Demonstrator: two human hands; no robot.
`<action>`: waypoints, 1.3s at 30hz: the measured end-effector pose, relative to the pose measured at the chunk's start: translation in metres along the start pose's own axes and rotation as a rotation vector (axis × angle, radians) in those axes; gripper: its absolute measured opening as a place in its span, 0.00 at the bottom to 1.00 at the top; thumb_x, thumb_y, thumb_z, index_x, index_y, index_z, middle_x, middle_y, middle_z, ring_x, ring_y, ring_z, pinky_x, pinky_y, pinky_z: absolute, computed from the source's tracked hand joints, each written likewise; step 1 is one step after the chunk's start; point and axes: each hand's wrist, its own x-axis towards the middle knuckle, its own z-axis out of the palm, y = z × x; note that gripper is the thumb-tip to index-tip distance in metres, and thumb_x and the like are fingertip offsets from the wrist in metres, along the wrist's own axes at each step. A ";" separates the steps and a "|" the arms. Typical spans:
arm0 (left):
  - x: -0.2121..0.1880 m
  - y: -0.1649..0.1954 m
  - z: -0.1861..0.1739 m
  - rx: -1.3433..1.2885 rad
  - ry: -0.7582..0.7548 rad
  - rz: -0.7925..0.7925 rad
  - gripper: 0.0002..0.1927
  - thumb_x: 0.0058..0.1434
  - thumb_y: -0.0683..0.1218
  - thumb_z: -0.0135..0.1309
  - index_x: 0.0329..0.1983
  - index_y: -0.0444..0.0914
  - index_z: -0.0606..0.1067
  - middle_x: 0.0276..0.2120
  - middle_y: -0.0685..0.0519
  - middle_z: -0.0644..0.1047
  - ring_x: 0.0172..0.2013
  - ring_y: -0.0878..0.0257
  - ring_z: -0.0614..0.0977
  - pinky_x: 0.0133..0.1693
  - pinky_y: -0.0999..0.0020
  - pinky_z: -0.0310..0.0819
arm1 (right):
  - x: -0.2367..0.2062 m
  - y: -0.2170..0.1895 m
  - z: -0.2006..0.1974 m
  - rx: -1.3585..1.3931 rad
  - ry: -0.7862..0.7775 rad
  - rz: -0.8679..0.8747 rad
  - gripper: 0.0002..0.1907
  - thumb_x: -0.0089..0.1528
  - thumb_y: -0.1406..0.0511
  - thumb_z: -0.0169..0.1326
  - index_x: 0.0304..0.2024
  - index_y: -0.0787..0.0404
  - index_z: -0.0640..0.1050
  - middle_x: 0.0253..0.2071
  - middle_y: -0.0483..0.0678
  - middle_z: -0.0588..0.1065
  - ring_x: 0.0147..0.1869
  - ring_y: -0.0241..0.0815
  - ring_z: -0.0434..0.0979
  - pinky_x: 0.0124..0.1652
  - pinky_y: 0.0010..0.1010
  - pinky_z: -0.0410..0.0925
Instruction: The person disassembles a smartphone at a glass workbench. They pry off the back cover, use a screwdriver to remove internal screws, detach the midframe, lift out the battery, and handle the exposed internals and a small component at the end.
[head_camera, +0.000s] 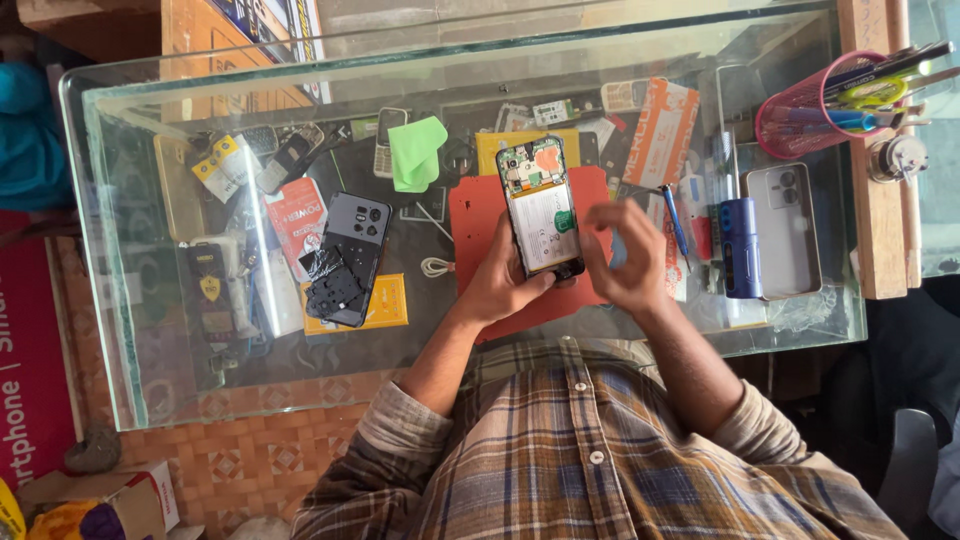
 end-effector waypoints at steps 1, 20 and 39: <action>-0.001 0.001 0.001 0.007 -0.005 -0.006 0.49 0.62 0.27 0.49 0.78 0.42 0.38 0.66 0.46 0.64 0.63 0.55 0.75 0.60 0.51 0.80 | 0.007 0.001 -0.001 -0.090 0.020 0.041 0.11 0.60 0.77 0.58 0.46 0.69 0.77 0.47 0.55 0.76 0.45 0.45 0.78 0.44 0.32 0.72; -0.006 0.008 0.015 0.175 -0.090 -0.018 0.49 0.62 0.27 0.47 0.80 0.39 0.37 0.63 0.46 0.65 0.57 0.57 0.78 0.56 0.52 0.83 | 0.040 0.020 -0.022 0.176 -0.222 0.318 0.07 0.63 0.77 0.59 0.40 0.67 0.74 0.42 0.48 0.74 0.45 0.34 0.78 0.45 0.26 0.74; -0.003 -0.011 0.008 0.145 0.001 0.040 0.45 0.63 0.28 0.48 0.77 0.37 0.41 0.67 0.45 0.62 0.65 0.56 0.72 0.63 0.54 0.75 | 0.002 0.005 0.000 -0.153 -0.084 0.135 0.13 0.58 0.73 0.66 0.46 0.65 0.81 0.49 0.51 0.80 0.48 0.44 0.85 0.46 0.31 0.78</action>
